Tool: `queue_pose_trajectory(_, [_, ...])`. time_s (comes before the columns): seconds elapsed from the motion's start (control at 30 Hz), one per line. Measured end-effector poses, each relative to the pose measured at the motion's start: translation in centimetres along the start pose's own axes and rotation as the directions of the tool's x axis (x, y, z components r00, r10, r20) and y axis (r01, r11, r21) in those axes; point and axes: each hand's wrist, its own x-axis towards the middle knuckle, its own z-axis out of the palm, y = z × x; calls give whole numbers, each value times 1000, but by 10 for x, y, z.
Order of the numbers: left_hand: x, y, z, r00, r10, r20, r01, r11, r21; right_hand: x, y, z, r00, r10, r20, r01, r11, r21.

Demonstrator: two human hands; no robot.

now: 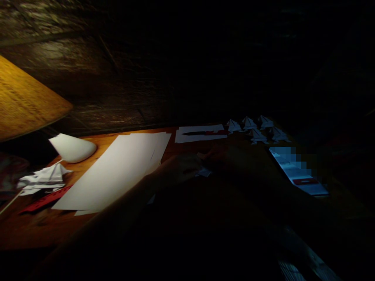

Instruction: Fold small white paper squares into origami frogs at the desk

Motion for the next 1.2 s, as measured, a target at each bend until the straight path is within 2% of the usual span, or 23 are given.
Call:
queue_pose_trajectory(0.13, [0,1,-2,1000,-27,9,27,999,-29,0,-5,-3,999,36,12,-36,999,18])
queue_pose_trajectory(0.3, [0,5,-6,996,-66,60,67,998,-21,-1,-20,-10,991,134,22,-133,990,-48])
queue_pose_trajectory(0.53, [2,7,-6,993,-80,86,78,997,17,-3,-35,-17,989,144,22,-142,987,-72])
queue_pose_trajectory(0.77, [2,9,-3,990,-128,64,127,992,14,-1,-31,-18,985,155,82,-152,987,-45])
queue_pose_trajectory(1.03, [5,13,1,984,-175,-23,174,983,-58,-1,-21,-12,984,171,56,-168,984,-51])
queue_pose_trajectory(1.2, [7,14,3,986,-160,-39,158,986,-53,1,-19,-12,982,177,66,-175,984,-32])
